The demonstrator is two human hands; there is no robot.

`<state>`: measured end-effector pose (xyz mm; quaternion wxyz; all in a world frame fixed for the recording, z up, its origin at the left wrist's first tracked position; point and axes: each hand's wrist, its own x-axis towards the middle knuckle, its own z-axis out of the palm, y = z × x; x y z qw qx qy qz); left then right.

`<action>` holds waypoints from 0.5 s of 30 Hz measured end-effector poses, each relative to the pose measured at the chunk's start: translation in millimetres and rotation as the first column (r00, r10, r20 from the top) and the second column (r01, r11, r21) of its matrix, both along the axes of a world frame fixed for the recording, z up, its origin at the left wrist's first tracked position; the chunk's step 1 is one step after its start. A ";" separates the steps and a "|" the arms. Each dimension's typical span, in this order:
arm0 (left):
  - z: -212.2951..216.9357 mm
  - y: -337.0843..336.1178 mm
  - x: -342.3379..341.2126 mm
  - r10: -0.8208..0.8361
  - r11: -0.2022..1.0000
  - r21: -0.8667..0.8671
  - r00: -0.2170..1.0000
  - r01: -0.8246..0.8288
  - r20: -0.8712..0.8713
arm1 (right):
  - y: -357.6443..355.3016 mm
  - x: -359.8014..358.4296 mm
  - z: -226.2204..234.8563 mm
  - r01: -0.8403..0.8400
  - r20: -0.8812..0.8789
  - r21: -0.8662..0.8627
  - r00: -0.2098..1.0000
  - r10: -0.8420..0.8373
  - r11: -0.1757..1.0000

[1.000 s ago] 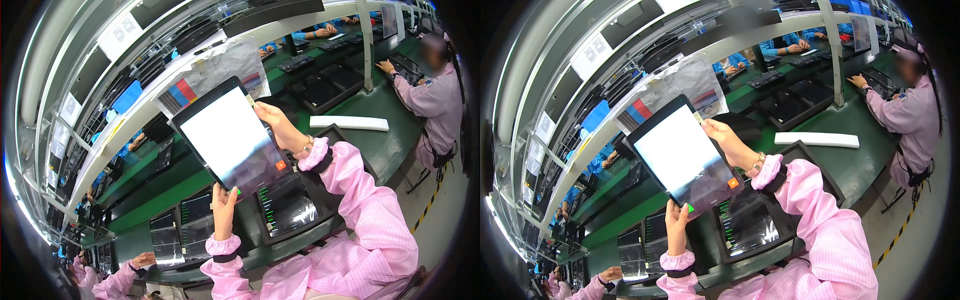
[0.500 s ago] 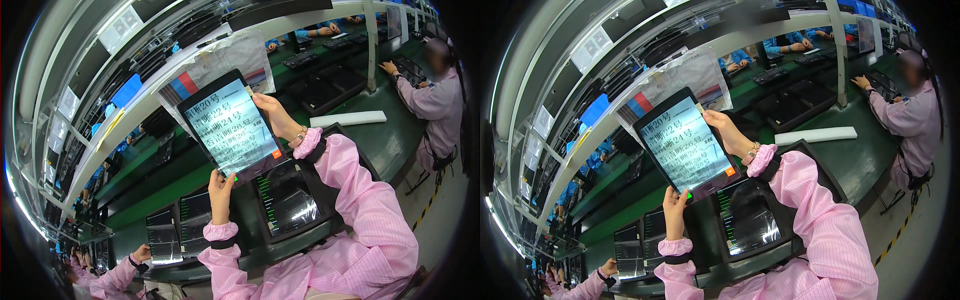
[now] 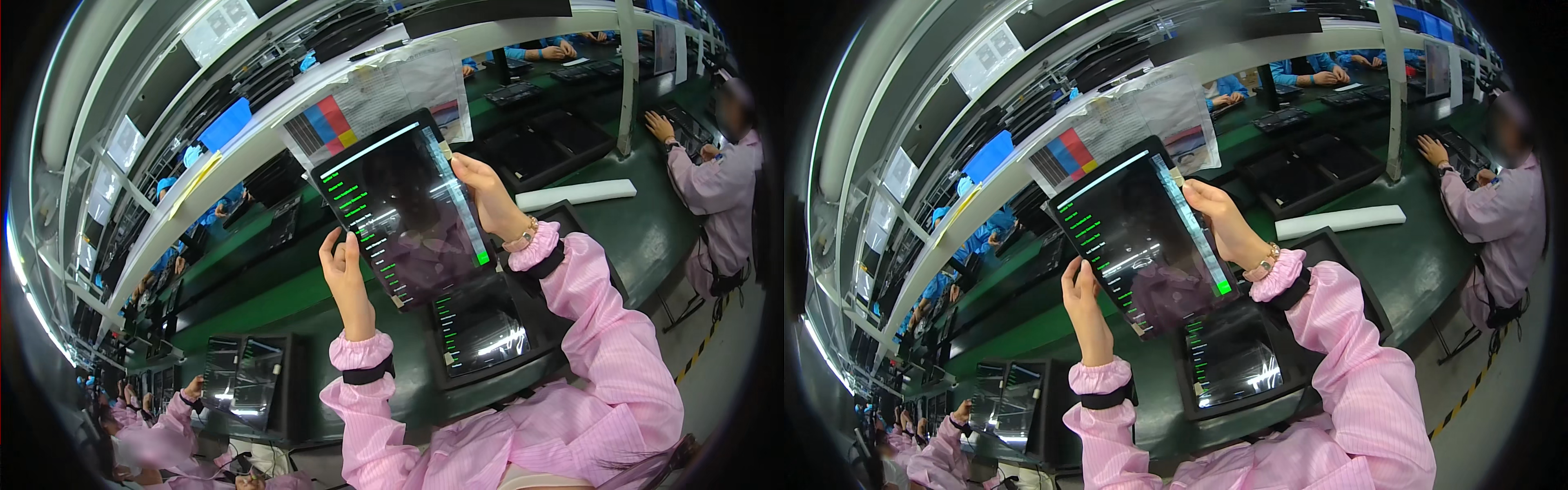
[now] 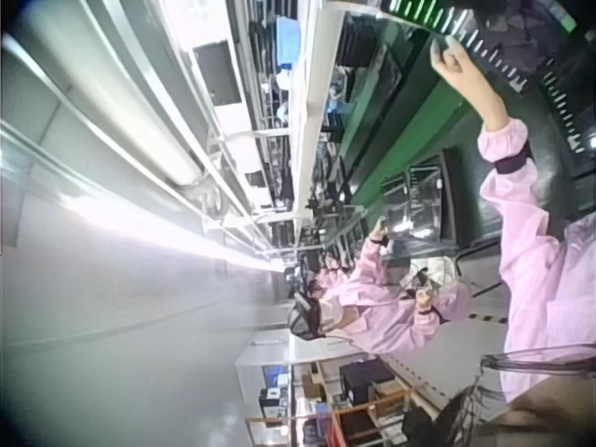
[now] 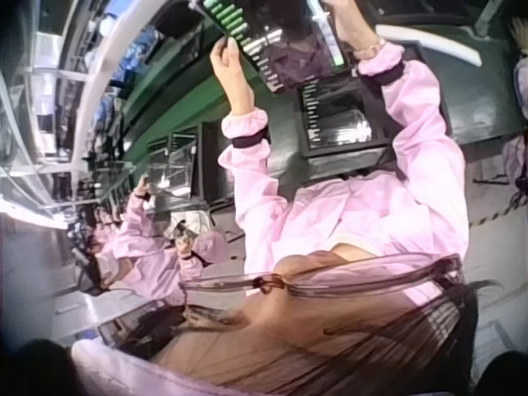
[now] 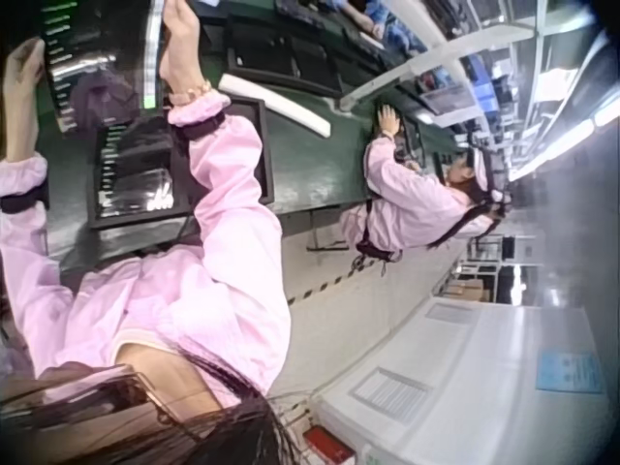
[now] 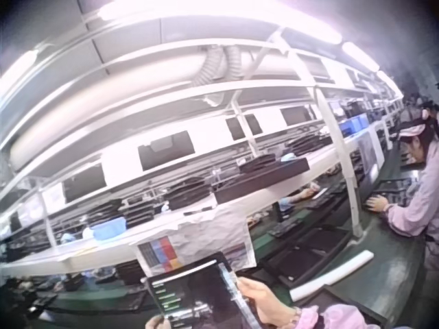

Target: The worker is performing a quality inspection or functional test on several tablet computers on an electronics assembly line.

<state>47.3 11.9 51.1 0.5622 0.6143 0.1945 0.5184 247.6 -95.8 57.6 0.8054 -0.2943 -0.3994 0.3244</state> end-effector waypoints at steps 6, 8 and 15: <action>4.9 0.4 8.6 0.020 0.998 -0.054 1.000 -0.020 0.005 | 3.7 3.3 -10.5 -0.018 -0.005 0.031 1.000 0.018 0.999; 1.6 4.5 10.3 0.021 0.998 -0.054 0.999 -0.022 -0.024 | 3.9 5.1 -14.3 -0.027 -0.010 0.032 1.000 0.027 0.999; -30.4 -32.8 -33.3 -0.365 0.931 0.016 0.930 0.364 0.045 | -17.8 -20.4 2.6 0.038 -0.073 0.000 0.997 -0.038 0.999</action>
